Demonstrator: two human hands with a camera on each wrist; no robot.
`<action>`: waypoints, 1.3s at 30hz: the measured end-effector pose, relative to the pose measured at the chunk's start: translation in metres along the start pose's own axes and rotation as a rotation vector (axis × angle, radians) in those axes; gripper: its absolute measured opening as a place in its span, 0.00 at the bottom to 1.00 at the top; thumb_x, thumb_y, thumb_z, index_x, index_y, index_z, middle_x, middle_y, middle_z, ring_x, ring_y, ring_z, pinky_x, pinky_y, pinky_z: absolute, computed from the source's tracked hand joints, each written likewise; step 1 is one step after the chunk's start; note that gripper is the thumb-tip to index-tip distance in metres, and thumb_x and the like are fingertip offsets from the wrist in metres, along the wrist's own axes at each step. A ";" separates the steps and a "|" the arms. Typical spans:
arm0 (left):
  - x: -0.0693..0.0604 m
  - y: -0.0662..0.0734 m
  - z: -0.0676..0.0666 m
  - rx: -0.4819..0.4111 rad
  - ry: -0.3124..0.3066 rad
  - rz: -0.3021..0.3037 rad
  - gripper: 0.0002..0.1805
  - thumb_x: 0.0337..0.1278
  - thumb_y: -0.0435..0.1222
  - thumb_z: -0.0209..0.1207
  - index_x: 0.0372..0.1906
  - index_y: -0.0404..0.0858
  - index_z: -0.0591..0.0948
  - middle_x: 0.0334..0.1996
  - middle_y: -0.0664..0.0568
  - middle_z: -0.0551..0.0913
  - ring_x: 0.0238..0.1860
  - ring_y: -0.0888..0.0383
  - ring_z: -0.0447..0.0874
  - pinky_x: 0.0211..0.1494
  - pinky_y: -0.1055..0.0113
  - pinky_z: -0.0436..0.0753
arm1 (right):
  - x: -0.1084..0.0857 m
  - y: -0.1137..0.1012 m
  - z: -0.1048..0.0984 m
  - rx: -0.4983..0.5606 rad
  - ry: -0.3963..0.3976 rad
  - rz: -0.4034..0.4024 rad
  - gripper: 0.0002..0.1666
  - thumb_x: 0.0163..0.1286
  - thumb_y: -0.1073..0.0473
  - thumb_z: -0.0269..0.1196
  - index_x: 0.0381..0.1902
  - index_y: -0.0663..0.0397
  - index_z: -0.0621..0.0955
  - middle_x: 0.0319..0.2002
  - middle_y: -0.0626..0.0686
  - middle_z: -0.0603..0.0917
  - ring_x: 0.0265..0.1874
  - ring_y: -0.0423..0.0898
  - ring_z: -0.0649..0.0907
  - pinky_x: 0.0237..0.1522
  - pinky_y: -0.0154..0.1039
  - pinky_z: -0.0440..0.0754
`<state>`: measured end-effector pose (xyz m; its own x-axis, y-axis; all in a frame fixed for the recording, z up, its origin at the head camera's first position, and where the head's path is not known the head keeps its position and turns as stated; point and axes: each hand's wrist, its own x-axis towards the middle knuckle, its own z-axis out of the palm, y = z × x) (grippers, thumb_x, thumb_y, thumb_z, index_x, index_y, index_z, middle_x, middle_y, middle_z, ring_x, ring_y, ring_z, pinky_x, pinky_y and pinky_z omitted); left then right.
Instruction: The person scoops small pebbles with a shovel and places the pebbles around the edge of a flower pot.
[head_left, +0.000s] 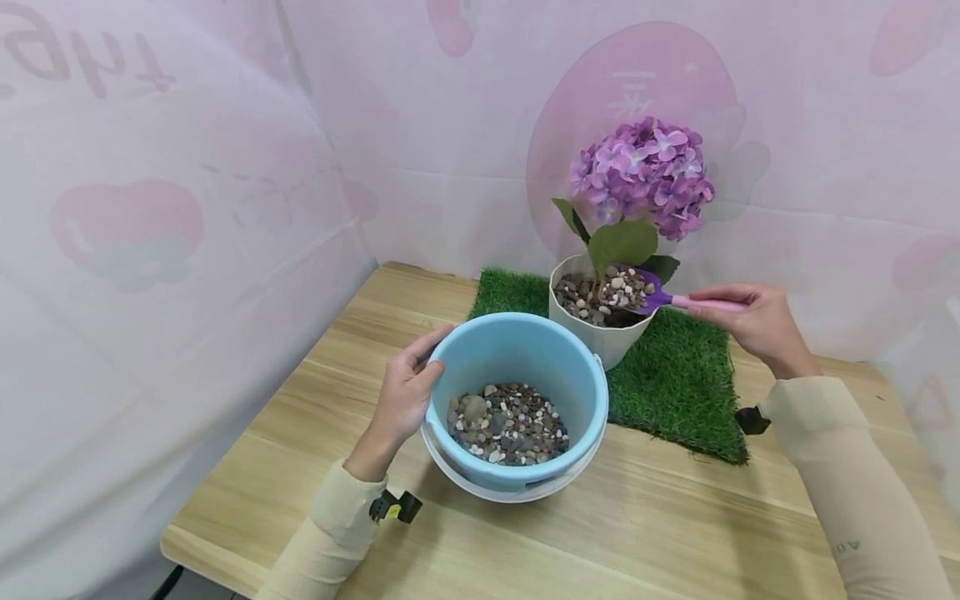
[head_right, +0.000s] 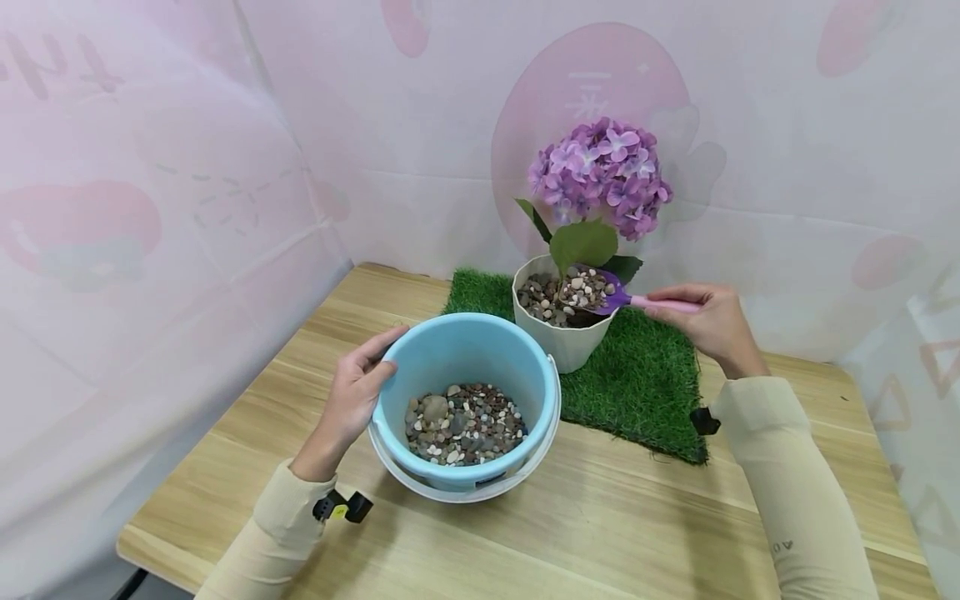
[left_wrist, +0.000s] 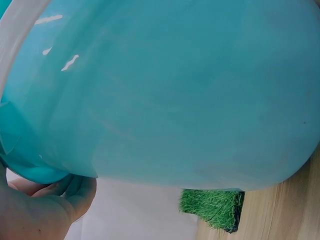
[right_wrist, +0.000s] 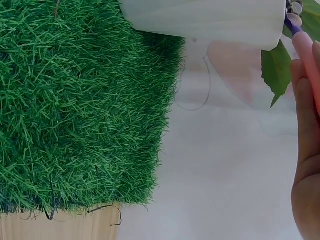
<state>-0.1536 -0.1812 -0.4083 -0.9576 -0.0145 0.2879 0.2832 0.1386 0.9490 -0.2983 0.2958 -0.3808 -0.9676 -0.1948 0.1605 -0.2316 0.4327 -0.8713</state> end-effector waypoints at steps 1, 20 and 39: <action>0.000 0.000 0.000 0.003 -0.001 0.002 0.27 0.72 0.25 0.49 0.74 0.28 0.72 0.71 0.33 0.78 0.69 0.36 0.80 0.64 0.53 0.87 | 0.001 0.001 0.000 0.011 -0.008 -0.004 0.25 0.68 0.58 0.74 0.59 0.67 0.85 0.44 0.38 0.94 0.45 0.36 0.92 0.49 0.23 0.88; 0.000 0.001 0.000 0.004 -0.011 0.014 0.27 0.73 0.24 0.48 0.74 0.27 0.72 0.70 0.32 0.78 0.69 0.36 0.80 0.63 0.51 0.87 | 0.013 0.006 -0.001 0.045 -0.084 -0.012 0.25 0.69 0.60 0.73 0.59 0.68 0.84 0.46 0.39 0.93 0.46 0.36 0.91 0.51 0.27 0.89; 0.000 0.001 -0.002 0.006 -0.013 0.017 0.27 0.74 0.25 0.48 0.75 0.26 0.71 0.71 0.32 0.77 0.70 0.35 0.79 0.63 0.50 0.87 | 0.010 -0.009 0.004 -0.077 -0.054 -0.075 0.18 0.64 0.66 0.75 0.51 0.67 0.88 0.40 0.33 0.93 0.37 0.36 0.93 0.43 0.30 0.92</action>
<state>-0.1529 -0.1826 -0.4073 -0.9533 0.0005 0.3021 0.2989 0.1447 0.9432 -0.3057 0.2860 -0.3736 -0.9408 -0.2758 0.1972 -0.3126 0.4805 -0.8194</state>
